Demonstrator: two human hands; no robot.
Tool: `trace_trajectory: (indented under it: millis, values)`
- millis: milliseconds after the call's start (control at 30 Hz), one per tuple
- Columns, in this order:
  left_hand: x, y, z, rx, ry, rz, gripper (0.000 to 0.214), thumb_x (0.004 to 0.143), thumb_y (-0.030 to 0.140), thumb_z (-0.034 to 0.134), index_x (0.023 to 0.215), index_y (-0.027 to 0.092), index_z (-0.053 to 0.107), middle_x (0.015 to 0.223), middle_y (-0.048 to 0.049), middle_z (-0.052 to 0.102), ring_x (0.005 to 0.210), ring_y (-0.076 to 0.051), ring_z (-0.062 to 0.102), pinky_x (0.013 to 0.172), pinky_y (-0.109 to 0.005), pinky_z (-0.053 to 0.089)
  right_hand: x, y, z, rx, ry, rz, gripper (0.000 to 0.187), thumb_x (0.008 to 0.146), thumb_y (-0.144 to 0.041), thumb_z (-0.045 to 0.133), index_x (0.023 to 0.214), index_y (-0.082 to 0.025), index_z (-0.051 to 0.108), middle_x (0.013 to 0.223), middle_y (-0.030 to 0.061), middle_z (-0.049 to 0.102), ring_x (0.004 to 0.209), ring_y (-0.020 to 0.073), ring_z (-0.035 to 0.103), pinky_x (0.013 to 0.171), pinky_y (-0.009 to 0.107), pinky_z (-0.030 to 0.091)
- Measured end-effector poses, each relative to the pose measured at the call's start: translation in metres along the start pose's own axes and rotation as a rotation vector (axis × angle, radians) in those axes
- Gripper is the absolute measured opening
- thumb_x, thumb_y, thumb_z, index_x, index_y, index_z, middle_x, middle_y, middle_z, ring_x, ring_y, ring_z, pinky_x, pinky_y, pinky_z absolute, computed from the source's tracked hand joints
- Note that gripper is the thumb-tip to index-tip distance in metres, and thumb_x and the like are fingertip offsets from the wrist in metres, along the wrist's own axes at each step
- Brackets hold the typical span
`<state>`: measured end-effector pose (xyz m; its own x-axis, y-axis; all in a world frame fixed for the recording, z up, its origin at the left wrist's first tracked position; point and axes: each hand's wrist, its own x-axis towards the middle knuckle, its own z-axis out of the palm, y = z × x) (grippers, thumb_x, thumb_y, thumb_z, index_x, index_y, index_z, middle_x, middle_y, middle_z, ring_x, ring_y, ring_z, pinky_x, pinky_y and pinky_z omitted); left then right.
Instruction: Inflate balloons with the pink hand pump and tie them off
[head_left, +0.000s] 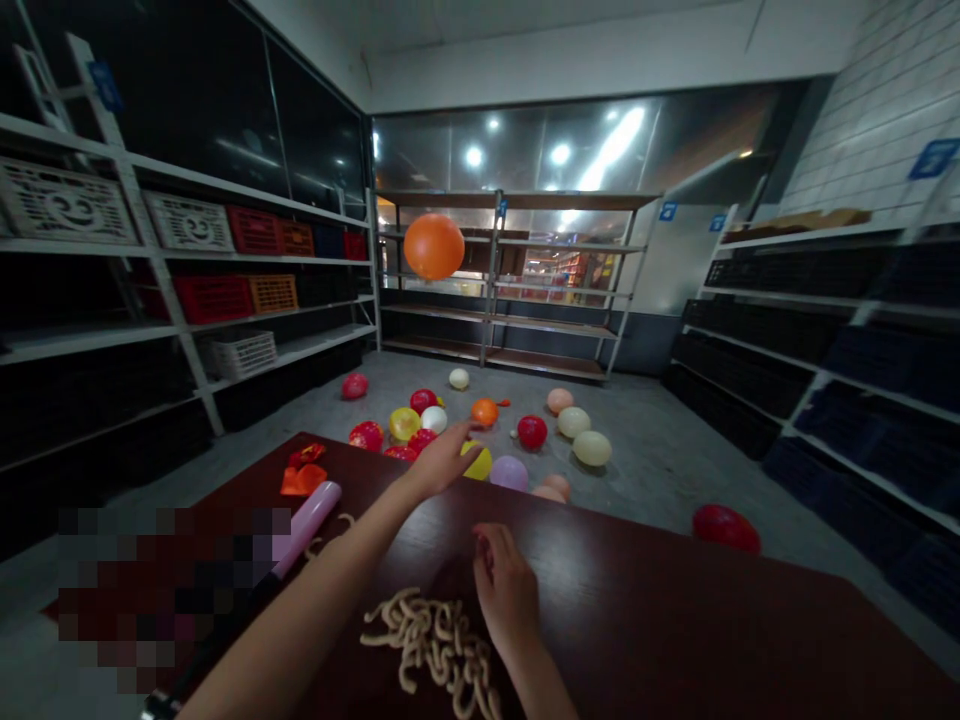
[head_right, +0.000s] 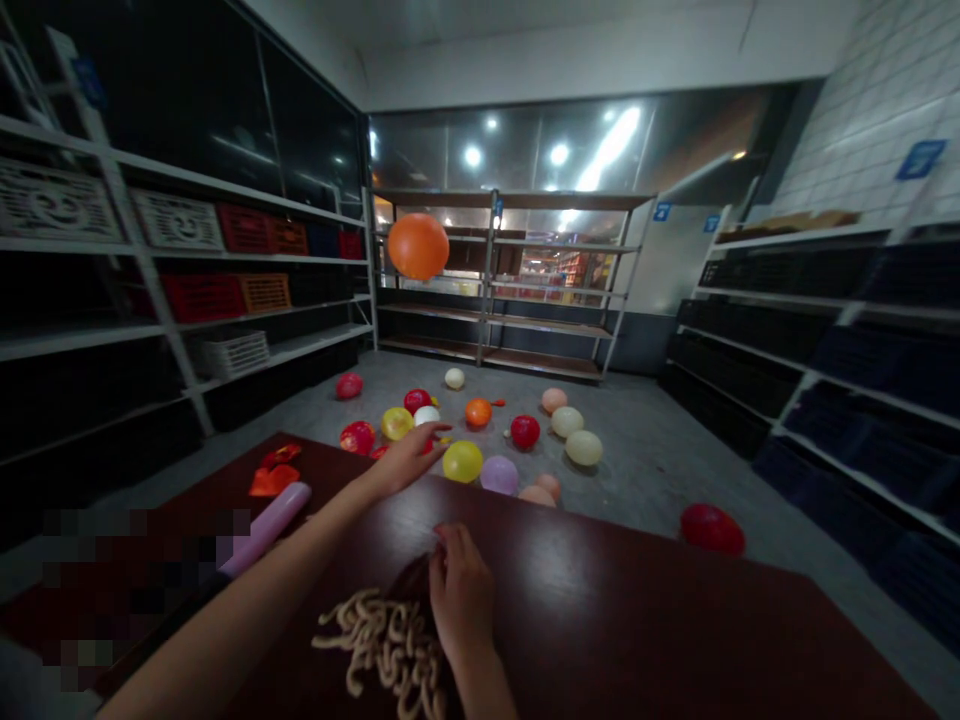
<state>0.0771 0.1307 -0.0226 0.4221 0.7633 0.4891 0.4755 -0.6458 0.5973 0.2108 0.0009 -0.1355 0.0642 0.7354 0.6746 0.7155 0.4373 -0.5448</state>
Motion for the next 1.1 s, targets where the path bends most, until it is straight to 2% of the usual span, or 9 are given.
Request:
trace_trajectory:
  millis: [100, 233, 367, 533, 667, 800, 900, 1000, 1100]
  values:
    - [-0.044, -0.020, -0.022, 0.054, 0.027, -0.123, 0.038, 0.092, 0.030, 0.057, 0.128, 0.018, 0.059, 0.128, -0.0145, 0.066, 0.114, -0.027, 0.065, 0.102, -0.043, 0.048, 0.000, -0.008, -0.005, -0.028, -0.088, -0.068, 0.026, 0.094, -0.016, 0.042, 0.107, -0.023, 0.063, 0.099, 0.0045, 0.069, 0.087, 0.0176, 0.069, 0.078, 0.030, 0.055]
    - [-0.112, -0.037, -0.065, 0.177, 0.075, -0.227, 0.038, 0.093, 0.030, 0.055, 0.128, 0.017, 0.058, 0.132, -0.0146, 0.064, 0.122, -0.027, 0.060, 0.109, -0.044, 0.043, -0.002, -0.020, -0.008, -0.030, -0.175, -0.144, 0.024, 0.096, -0.020, 0.043, 0.109, -0.022, 0.064, 0.104, 0.0068, 0.070, 0.096, 0.0189, 0.068, 0.084, 0.031, 0.053]
    - [-0.184, -0.043, -0.106, 0.308, 0.161, -0.361, 0.037, 0.093, 0.027, 0.054, 0.128, 0.015, 0.057, 0.130, -0.0150, 0.064, 0.123, -0.028, 0.059, 0.109, -0.044, 0.042, -0.005, -0.029, -0.004, 0.013, -0.241, -0.196, 0.024, 0.095, -0.020, 0.044, 0.108, -0.021, 0.065, 0.102, 0.0069, 0.069, 0.088, 0.0179, 0.066, 0.081, 0.031, 0.052]
    - [-0.248, -0.043, -0.125, 0.428, 0.191, -0.419, 0.042, 0.091, 0.029, 0.060, 0.128, 0.010, 0.057, 0.130, -0.0177, 0.063, 0.122, -0.030, 0.057, 0.108, -0.043, 0.041, -0.005, -0.043, 0.006, 0.028, -0.313, -0.225, 0.023, 0.094, -0.020, 0.046, 0.107, -0.021, 0.065, 0.100, 0.0074, 0.069, 0.078, 0.0166, 0.062, 0.077, 0.030, 0.050]
    - [-0.263, -0.042, -0.118, 0.545, 0.136, -0.476, 0.050, 0.089, 0.027, 0.065, 0.132, 0.005, 0.054, 0.134, -0.0215, 0.059, 0.127, -0.034, 0.052, 0.109, -0.044, 0.039, -0.005, -0.058, 0.016, -0.002, -0.397, -0.331, 0.023, 0.094, -0.018, 0.045, 0.106, -0.020, 0.065, 0.104, 0.0094, 0.068, 0.096, 0.0209, 0.064, 0.087, 0.033, 0.049]
    - [-0.258, -0.042, -0.103, 0.730, 0.122, -0.538, 0.056, 0.089, 0.030, 0.067, 0.136, 0.005, 0.052, 0.136, -0.0231, 0.058, 0.130, -0.038, 0.047, 0.105, -0.047, 0.039, -0.009, -0.072, 0.028, -0.026, -0.463, -0.392, 0.024, 0.094, -0.015, 0.045, 0.108, -0.021, 0.064, 0.107, 0.0089, 0.067, 0.102, 0.0221, 0.063, 0.093, 0.036, 0.050]
    - [-0.252, -0.042, -0.095, 0.837, 0.122, -0.537, 0.047, 0.091, 0.027, 0.063, 0.134, 0.008, 0.055, 0.125, -0.0209, 0.065, 0.122, -0.036, 0.053, 0.101, -0.046, 0.040, -0.010, -0.082, 0.037, -0.072, -0.500, -0.414, 0.025, 0.093, -0.015, 0.046, 0.109, -0.021, 0.063, 0.109, 0.0089, 0.066, 0.103, 0.0230, 0.063, 0.094, 0.039, 0.051]
    - [-0.250, -0.037, -0.091, 0.859, 0.155, -0.469, 0.040, 0.096, 0.019, 0.051, 0.135, 0.010, 0.055, 0.127, -0.0187, 0.065, 0.114, -0.034, 0.058, 0.095, -0.045, 0.044, -0.007, -0.093, 0.046, -0.130, -0.502, -0.448, 0.029, 0.093, -0.016, 0.046, 0.117, -0.022, 0.061, 0.115, 0.0100, 0.065, 0.110, 0.0253, 0.061, 0.098, 0.043, 0.049]
    - [-0.253, -0.024, -0.090, 0.849, 0.190, -0.299, 0.041, 0.098, 0.015, 0.044, 0.137, 0.009, 0.055, 0.138, -0.0175, 0.060, 0.119, -0.030, 0.058, 0.094, -0.042, 0.048, 0.001, -0.103, 0.053, -0.162, -0.451, -0.485, 0.043, 0.092, -0.016, 0.049, 0.135, -0.019, 0.051, 0.130, 0.0126, 0.060, 0.125, 0.0269, 0.053, 0.107, 0.044, 0.044]
